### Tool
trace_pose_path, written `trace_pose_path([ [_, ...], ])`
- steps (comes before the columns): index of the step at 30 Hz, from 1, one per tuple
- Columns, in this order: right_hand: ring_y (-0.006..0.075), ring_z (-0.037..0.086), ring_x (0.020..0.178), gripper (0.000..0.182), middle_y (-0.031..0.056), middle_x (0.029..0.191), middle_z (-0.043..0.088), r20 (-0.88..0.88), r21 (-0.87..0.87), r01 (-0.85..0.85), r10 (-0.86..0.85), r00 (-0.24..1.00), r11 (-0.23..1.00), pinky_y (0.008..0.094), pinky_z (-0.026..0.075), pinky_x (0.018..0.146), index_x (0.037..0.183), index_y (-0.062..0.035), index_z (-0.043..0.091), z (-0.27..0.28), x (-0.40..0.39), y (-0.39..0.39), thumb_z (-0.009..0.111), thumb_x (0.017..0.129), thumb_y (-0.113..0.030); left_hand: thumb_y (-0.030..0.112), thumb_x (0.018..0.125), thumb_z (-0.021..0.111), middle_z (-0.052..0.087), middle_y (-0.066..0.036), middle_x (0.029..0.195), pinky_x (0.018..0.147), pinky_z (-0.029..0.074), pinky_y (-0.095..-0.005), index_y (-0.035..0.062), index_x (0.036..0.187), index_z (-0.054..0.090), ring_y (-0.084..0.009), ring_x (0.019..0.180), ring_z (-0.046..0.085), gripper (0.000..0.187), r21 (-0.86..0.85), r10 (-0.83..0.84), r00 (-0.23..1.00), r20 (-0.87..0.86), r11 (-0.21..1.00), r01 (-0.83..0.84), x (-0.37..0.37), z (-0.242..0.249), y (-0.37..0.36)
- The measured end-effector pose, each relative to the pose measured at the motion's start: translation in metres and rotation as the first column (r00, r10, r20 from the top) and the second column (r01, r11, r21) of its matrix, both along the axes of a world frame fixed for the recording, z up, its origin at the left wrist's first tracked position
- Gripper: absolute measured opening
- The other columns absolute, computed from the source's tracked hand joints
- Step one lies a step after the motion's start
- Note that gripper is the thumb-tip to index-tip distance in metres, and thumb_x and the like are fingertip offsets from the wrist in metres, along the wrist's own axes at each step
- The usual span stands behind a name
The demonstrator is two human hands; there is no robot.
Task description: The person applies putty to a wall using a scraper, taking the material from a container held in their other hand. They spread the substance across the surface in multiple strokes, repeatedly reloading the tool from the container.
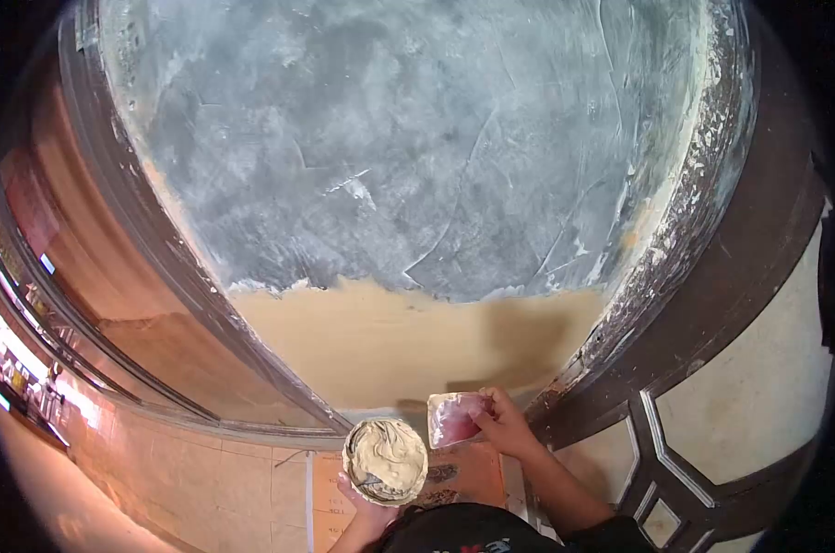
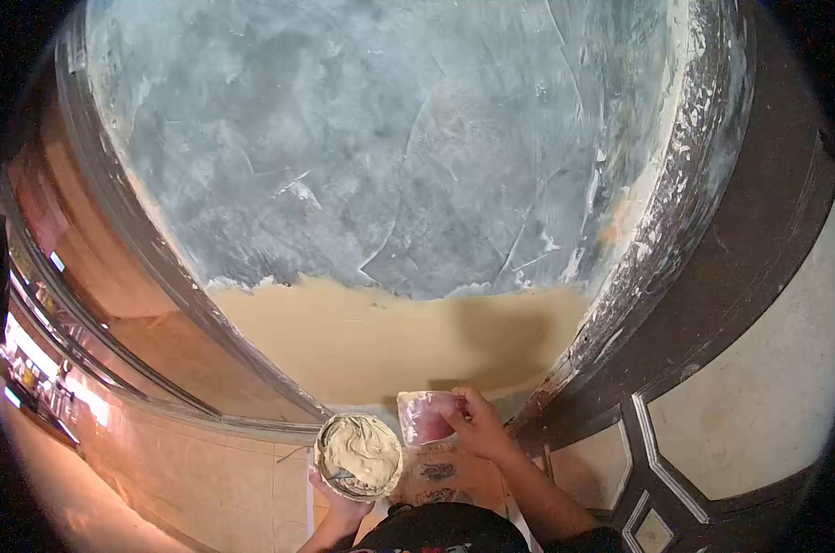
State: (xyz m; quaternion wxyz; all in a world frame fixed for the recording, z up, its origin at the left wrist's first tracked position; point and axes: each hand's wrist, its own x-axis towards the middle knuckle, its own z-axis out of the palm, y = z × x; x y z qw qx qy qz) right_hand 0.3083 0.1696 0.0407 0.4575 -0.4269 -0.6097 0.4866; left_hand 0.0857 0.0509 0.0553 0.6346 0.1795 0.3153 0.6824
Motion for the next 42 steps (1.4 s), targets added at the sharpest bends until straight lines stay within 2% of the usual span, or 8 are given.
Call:
trace_pose_path([
  [8,0.0107,0.059,0.085,0.027,0.0062,0.094,0.063,-0.045,-0.107,-0.024,0.019,0.999,0.994,0.0300,0.050,0.075,0.112,-0.0003,0.055,0.020,-0.013,-0.011,0.062,0.092,-0.016,0.082,0.077,0.026,0.038,-0.009,0.147,0.108,0.034,-0.0508,0.0165,0.144,0.036,-0.0344,0.132,0.039,0.094,-0.040,0.010,0.998,0.062,0.999,-0.008,-0.050,-0.011,-0.007],
  [16,0.0239,0.064,0.082,0.034,0.0140,0.091,0.066,0.217,0.184,0.033,-0.073,0.973,0.982,0.0366,0.051,0.073,0.110,-0.0034,0.057,0.071,-0.084,0.002,0.063,0.089,-0.030,0.082,0.078,0.028,0.038,-0.010,0.147,0.109,0.032,-0.0490,0.0138,0.145,0.035,-0.0336,0.132,0.039,0.095,0.045,0.040,0.998,0.057,0.998,-0.043,-0.107,-0.001,-0.012],
  [20,0.0126,0.061,0.071,0.028,0.0086,0.078,0.063,0.312,0.314,0.046,-0.149,0.938,0.948,0.0311,0.049,0.062,0.103,-0.0009,0.056,0.136,-0.141,0.013,0.065,0.088,-0.022,0.081,0.078,0.029,0.038,-0.010,0.147,0.109,0.032,-0.0493,0.0142,0.144,0.035,-0.0340,0.132,0.038,0.094,0.065,0.023,0.995,0.092,0.997,-0.029,-0.131,-0.004,-0.017],
  [25,0.0328,0.062,0.060,0.021,0.0165,0.067,0.060,0.266,0.625,0.166,-0.408,0.873,0.763,0.0393,0.047,0.055,0.099,-0.0043,0.056,0.170,-0.194,0.033,0.062,0.089,-0.022,0.079,0.079,0.029,0.037,-0.011,0.147,0.108,0.032,-0.0503,0.0153,0.144,0.035,-0.0341,0.132,0.038,0.091,0.030,0.022,0.997,0.075,0.999,-0.024,-0.155,-0.009,-0.021],
  [30,0.0420,0.063,0.071,0.023,0.0192,0.077,0.065,0.192,0.593,0.354,-0.554,0.810,0.723,0.0487,0.049,0.062,0.102,-0.0082,0.058,0.179,-0.174,0.032,0.057,0.090,-0.028,0.078,0.082,0.025,0.037,-0.010,0.147,0.109,0.031,-0.0500,0.0156,0.144,0.035,-0.0339,0.132,0.037,0.089,0.029,0.031,0.993,0.116,0.999,-0.035,-0.176,-0.014,-0.026],
  [34,0.0419,0.063,0.070,0.021,0.0192,0.075,0.064,0.198,0.551,0.467,-0.652,0.732,0.691,0.0481,0.049,0.061,0.101,-0.0099,0.059,0.171,-0.150,0.013,0.057,0.090,-0.028,0.076,0.083,0.023,0.038,-0.012,0.146,0.109,0.032,-0.0499,0.0141,0.144,0.035,-0.0339,0.132,0.039,0.088,0.106,0.019,0.998,0.055,0.994,-0.024,-0.196,-0.018,-0.027],
  [39,0.0293,0.064,0.067,0.020,0.0158,0.077,0.065,0.306,0.666,0.231,-0.542,0.783,0.709,0.0374,0.050,0.062,0.101,-0.0040,0.059,0.177,-0.209,0.012,0.060,0.091,-0.021,0.074,0.083,0.023,0.039,-0.012,0.145,0.108,0.033,-0.0498,0.0132,0.144,0.036,-0.0344,0.130,0.041,0.087,0.069,-0.011,1.000,-0.001,0.998,0.011,-0.208,-0.014,-0.017],
  [42,0.0259,0.064,0.070,0.019,0.0165,0.080,0.065,0.323,0.571,0.306,-0.551,0.770,0.762,0.0359,0.050,0.065,0.101,-0.0032,0.058,0.187,-0.220,0.018,0.058,0.091,-0.020,0.074,0.084,0.022,0.040,-0.010,0.145,0.108,0.033,-0.0496,0.0140,0.144,0.036,-0.0339,0.130,0.041,0.086,0.077,-0.038,0.999,0.010,0.996,0.037,-0.209,-0.014,-0.011],
])
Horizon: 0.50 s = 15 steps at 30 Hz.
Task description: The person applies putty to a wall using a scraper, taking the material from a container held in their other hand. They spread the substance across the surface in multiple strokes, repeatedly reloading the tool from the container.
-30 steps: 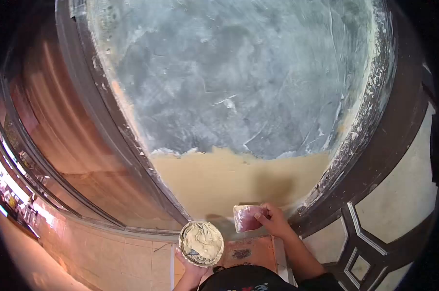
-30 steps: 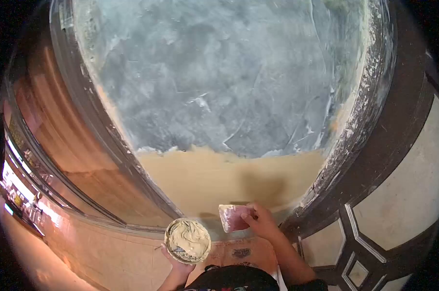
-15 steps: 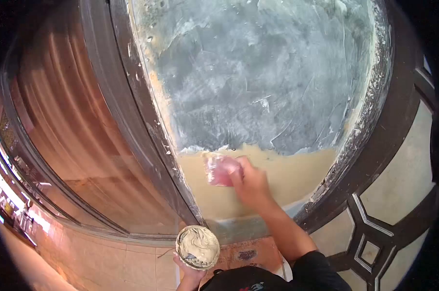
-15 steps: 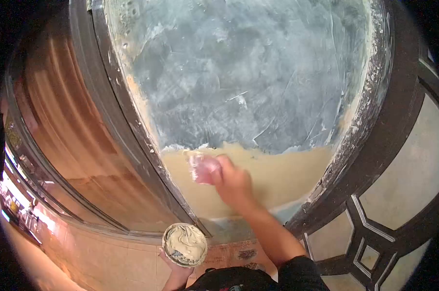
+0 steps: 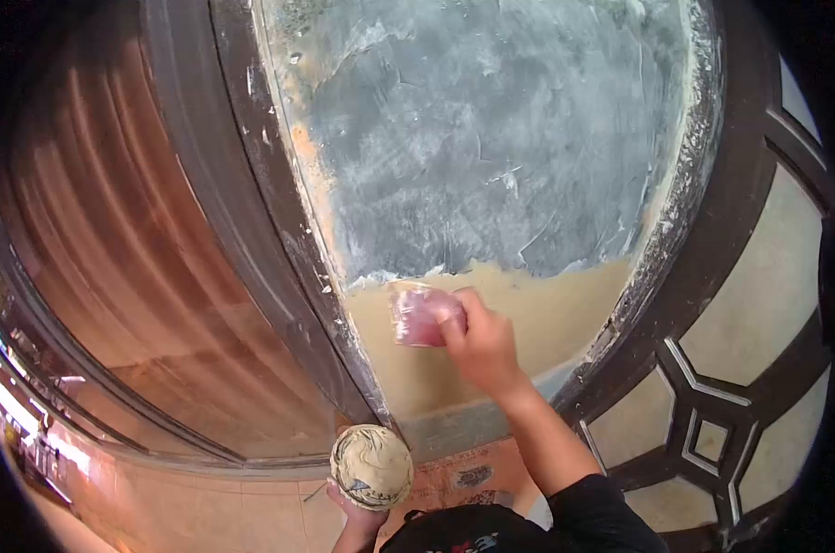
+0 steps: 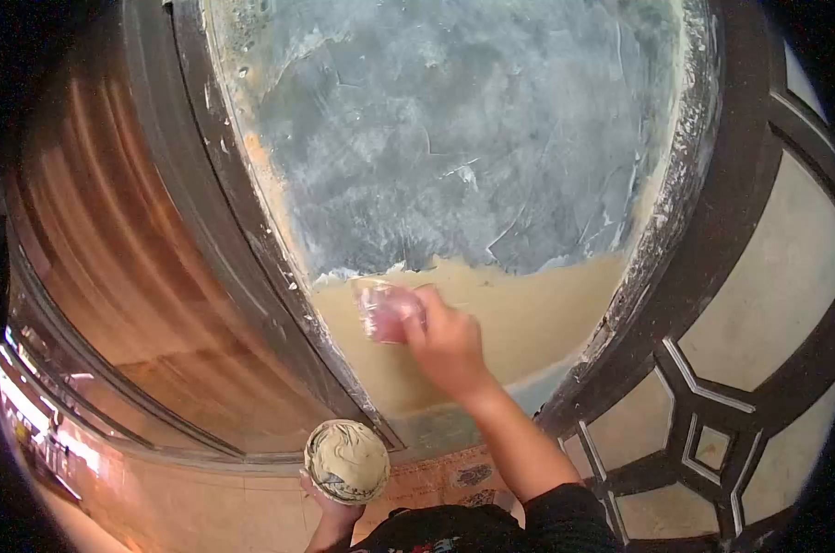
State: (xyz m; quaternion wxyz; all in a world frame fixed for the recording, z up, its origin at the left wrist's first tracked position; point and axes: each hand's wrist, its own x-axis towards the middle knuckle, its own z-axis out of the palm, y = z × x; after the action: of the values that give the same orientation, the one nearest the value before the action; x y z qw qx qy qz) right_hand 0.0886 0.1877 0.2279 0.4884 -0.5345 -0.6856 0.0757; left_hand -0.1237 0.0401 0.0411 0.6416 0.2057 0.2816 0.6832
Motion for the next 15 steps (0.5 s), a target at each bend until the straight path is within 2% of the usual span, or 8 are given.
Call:
trace_pose_path([
  [1,0.0259,0.064,0.070,0.019,0.0165,0.080,0.065,-0.003,0.001,0.014,-0.014,1.000,1.000,0.0359,0.050,0.065,0.101,-0.0032,0.058,-0.001,0.008,0.001,0.058,0.091,-0.020,0.074,0.084,0.020,0.040,-0.010,0.145,0.108,0.033,-0.0496,0.0143,0.144,0.035,-0.0336,0.130,0.041,0.086,0.002,-0.010,1.000,0.013,1.000,0.010,-0.003,-0.003,0.001],
  [3,0.0385,0.064,0.076,0.024,0.0200,0.082,0.065,-0.070,-0.027,0.211,-0.212,0.975,0.977,0.0447,0.049,0.064,0.106,-0.0060,0.056,-0.011,0.047,0.002,0.057,0.090,-0.024,0.074,0.085,0.017,0.040,-0.010,0.145,0.108,0.033,-0.0493,0.0148,0.145,0.035,-0.0329,0.131,0.040,0.086,0.013,-0.038,0.999,0.015,0.999,0.038,-0.012,-0.011,0.000],
  [5,0.0362,0.064,0.076,0.024,0.0197,0.083,0.065,-0.151,0.064,0.303,-0.291,0.945,0.951,0.0414,0.050,0.065,0.103,-0.0045,0.056,-0.027,0.094,0.002,0.060,0.089,-0.023,0.074,0.085,0.014,0.040,-0.010,0.145,0.108,0.033,-0.0489,0.0148,0.145,0.035,-0.0325,0.131,0.040,0.087,0.048,-0.059,0.995,-0.077,0.997,0.063,-0.016,-0.009,-0.006],
  [8,0.0331,0.064,0.073,0.024,0.0177,0.082,0.065,-0.246,-0.017,0.333,-0.327,0.913,0.943,0.0389,0.049,0.066,0.103,-0.0047,0.057,-0.048,0.126,-0.010,0.062,0.089,-0.023,0.074,0.085,0.013,0.041,-0.010,0.144,0.108,0.033,-0.0483,0.0145,0.144,0.035,-0.0315,0.131,0.040,0.087,0.018,-0.048,0.998,-0.031,0.999,0.049,-0.031,-0.033,-0.002],
  [9,0.0331,0.064,0.073,0.024,0.0177,0.082,0.065,-0.242,-0.021,0.337,-0.332,0.912,0.941,0.0389,0.049,0.066,0.103,-0.0047,0.057,-0.049,0.120,-0.010,0.062,0.089,-0.023,0.075,0.085,0.013,0.041,-0.010,0.144,0.108,0.033,-0.0481,0.0145,0.144,0.035,-0.0312,0.131,0.040,0.087,0.010,-0.047,0.998,-0.029,0.999,0.048,-0.031,-0.032,-0.003],
  [11,0.0319,0.064,0.072,0.023,0.0170,0.083,0.065,-0.345,0.046,0.116,-0.094,0.934,0.992,0.0386,0.049,0.065,0.103,-0.0053,0.056,-0.051,0.087,-0.009,0.062,0.089,-0.023,0.075,0.084,0.014,0.042,-0.010,0.143,0.107,0.034,-0.0477,0.0141,0.144,0.035,-0.0308,0.130,0.040,0.088,0.026,-0.055,0.997,-0.055,0.998,0.057,-0.027,-0.027,-0.001],
  [13,0.0318,0.064,0.073,0.024,0.0180,0.083,0.064,-0.180,-0.031,0.103,-0.106,0.978,0.994,0.0381,0.049,0.065,0.104,-0.0053,0.056,-0.044,0.054,-0.005,0.062,0.089,-0.024,0.075,0.084,0.014,0.043,-0.009,0.142,0.107,0.034,-0.0472,0.0139,0.144,0.036,-0.0301,0.130,0.041,0.088,-0.003,-0.035,0.999,-0.015,0.999,0.035,-0.025,-0.034,0.005],
  [15,0.0321,0.064,0.074,0.025,0.0184,0.084,0.064,-0.171,-0.078,0.087,-0.099,0.980,0.993,0.0381,0.049,0.066,0.104,-0.0055,0.056,-0.027,0.031,-0.004,0.062,0.089,-0.025,0.078,0.082,0.015,0.041,-0.009,0.143,0.107,0.034,-0.0476,0.0155,0.144,0.035,-0.0303,0.130,0.040,0.090,0.002,-0.069,0.996,0.055,0.998,0.069,-0.016,-0.027,0.008],
])
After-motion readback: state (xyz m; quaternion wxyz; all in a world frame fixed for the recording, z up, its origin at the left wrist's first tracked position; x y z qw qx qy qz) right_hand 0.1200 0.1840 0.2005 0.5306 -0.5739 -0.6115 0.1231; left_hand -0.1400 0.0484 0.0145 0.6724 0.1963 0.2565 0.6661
